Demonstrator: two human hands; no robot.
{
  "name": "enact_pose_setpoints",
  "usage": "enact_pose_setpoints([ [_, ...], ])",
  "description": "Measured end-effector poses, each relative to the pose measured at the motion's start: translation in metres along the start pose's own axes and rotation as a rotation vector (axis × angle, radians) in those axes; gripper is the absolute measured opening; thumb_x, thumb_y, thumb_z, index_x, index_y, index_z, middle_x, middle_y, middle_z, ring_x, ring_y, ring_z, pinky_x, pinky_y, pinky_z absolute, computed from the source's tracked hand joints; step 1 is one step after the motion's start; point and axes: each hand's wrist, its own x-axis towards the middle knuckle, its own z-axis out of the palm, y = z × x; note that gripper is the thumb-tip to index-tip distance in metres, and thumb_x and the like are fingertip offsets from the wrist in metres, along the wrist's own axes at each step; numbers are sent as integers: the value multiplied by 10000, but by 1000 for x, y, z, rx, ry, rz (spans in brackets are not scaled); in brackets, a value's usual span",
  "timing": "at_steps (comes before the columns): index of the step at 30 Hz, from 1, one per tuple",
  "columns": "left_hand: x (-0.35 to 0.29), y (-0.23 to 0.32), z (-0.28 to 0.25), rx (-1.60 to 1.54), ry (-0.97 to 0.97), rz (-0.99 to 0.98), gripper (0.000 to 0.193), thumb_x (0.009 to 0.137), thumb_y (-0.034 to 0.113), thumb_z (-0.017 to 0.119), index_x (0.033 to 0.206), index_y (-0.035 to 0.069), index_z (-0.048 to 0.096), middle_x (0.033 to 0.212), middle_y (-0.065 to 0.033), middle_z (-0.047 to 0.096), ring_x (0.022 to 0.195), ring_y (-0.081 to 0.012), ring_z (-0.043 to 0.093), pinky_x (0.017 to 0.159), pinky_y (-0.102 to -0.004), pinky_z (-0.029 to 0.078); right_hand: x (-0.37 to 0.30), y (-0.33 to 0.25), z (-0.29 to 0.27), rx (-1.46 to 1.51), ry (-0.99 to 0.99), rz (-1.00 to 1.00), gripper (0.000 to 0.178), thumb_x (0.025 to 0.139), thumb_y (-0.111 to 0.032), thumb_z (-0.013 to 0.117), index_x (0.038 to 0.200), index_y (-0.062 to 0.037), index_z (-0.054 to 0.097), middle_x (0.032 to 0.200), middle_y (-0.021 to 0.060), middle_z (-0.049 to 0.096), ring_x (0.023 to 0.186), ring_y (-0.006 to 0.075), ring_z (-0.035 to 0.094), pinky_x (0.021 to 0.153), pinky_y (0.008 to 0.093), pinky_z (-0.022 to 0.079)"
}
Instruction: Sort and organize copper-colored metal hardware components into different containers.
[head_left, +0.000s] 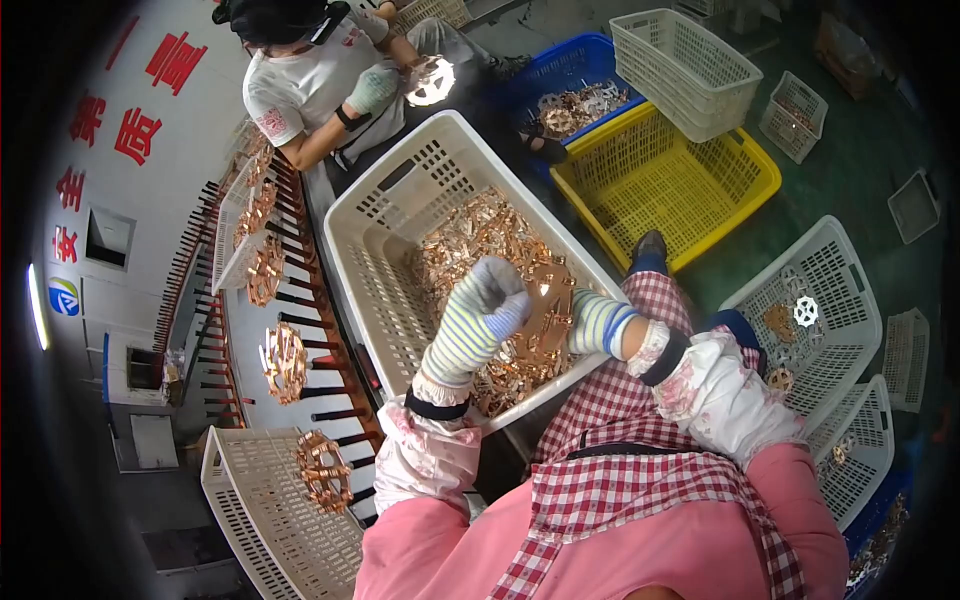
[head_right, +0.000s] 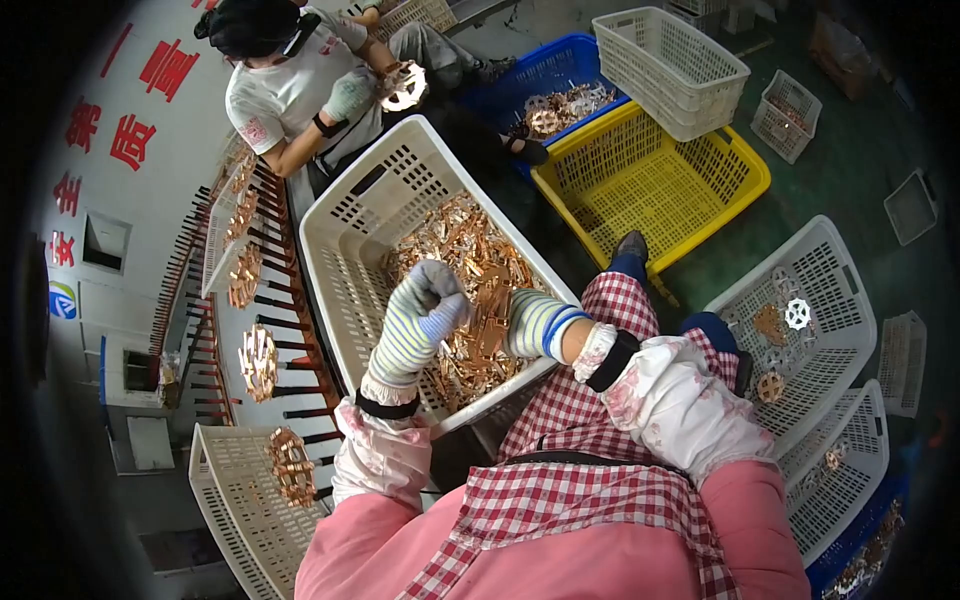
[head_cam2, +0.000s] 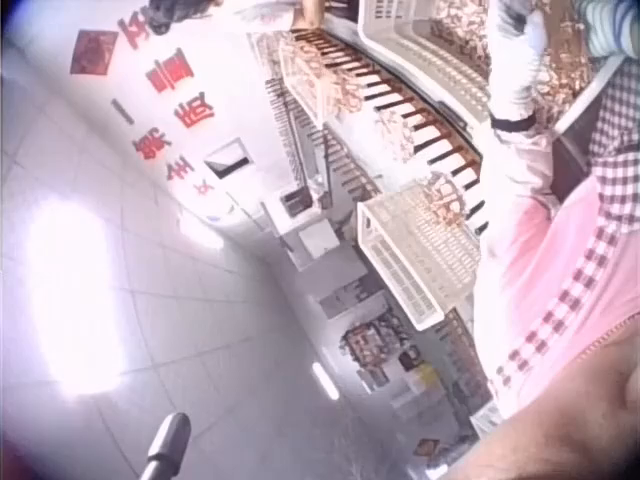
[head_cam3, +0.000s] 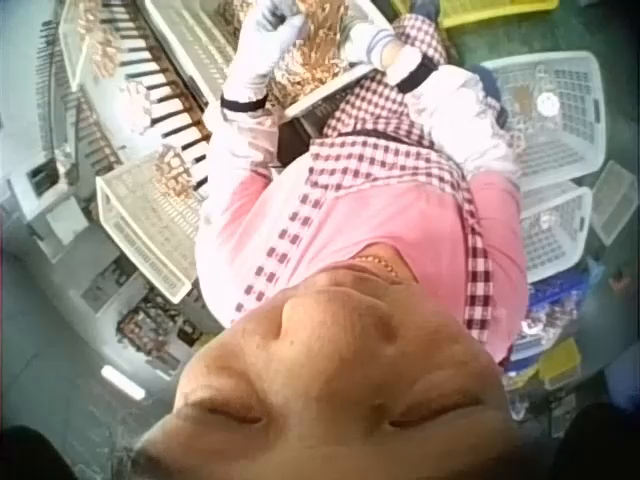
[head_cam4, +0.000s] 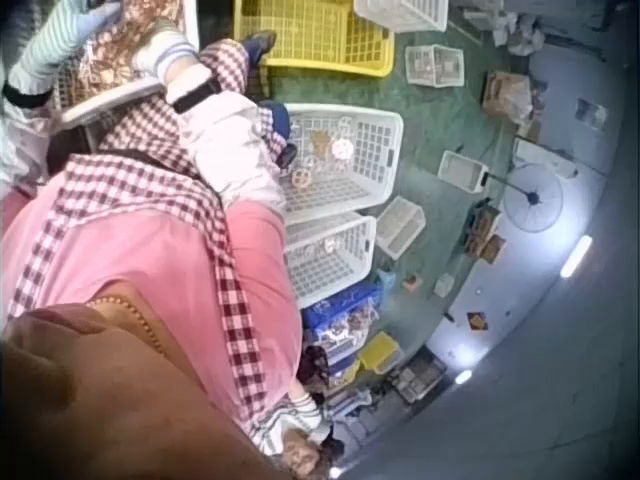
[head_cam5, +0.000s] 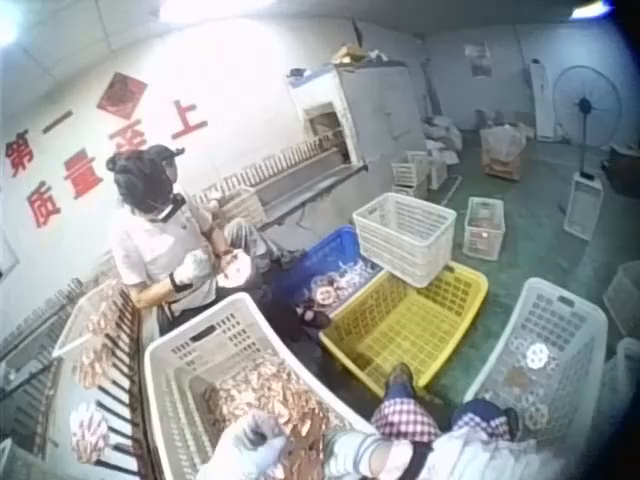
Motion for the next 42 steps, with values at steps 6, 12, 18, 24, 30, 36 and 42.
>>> enact_pose_setpoints([
  [6, -8, 16, -5, 195, -138, -61, 375, 747, 126, 677, 1079, 21, 539, 829, -14, 578, 776, -107, 541, 712, -251, 445, 3, -3, 12, 84, 259, -161, 369, 696, -275, 653, 949, -10, 607, 842, 177, 627, 801, 327, 582, 737, 364, 465],
  [12, -10, 22, 6, 58, -182, -85, 146, 747, 40, 620, 844, 42, 510, 721, 25, 501, 660, -73, 488, 655, -216, 428, 3, -14, -4, -128, 180, -240, 252, 628, -240, 633, 691, 4, 626, 611, 171, 582, 607, 332, 565, 597, 382, 467],
  [18, -2, 38, -8, 47, -52, -110, 148, 723, 20, 630, 712, 72, 492, 646, 46, 479, 597, -49, 441, 562, -193, 387, 60, 40, 44, 192, 404, -419, 266, 778, -194, 534, 994, -58, 610, 960, 130, 626, 843, 285, 592, 770, 345, 477],
  [24, 60, 41, -46, 216, 188, -126, 144, 773, 120, 661, 759, 55, 533, 651, 41, 506, 575, -38, 437, 528, -183, 361, 27, 14, -54, 599, 138, -290, 411, 794, -255, 533, 1176, -108, 496, 1163, 87, 539, 1058, 244, 514, 914, 349, 407],
  [30, 77, 39, -85, 148, 351, -164, 149, 797, 163, 647, 869, 44, 594, 683, 33, 565, 561, -43, 473, 486, -185, 375, 3, 32, -94, 2027, -100, -915, 443, 883, -175, 472, 1298, -101, 336, 1214, 72, 449, 999, 186, 522, 808, 355, 497],
  [36, 110, 39, -128, -12, 645, 76, 247, 834, 145, 594, 1040, 15, 550, 891, -33, 588, 770, -94, 543, 719, -236, 459, -56, 231, -116, 1750, 735, -314, 412, 858, -83, 475, 1250, -5, 376, 1192, 87, 476, 1089, 198, 460, 882, 292, 443],
  [42, 126, 46, -209, -400, 1035, 352, 396, 820, 298, 600, 1063, 14, 468, 824, -57, 538, 725, -158, 525, 700, -270, 452, -51, 262, -153, 2365, 1296, 12, 399, 908, -171, 389, 1260, 16, 362, 1309, 91, 422, 1187, 197, 391, 1001, 394, 341],
])
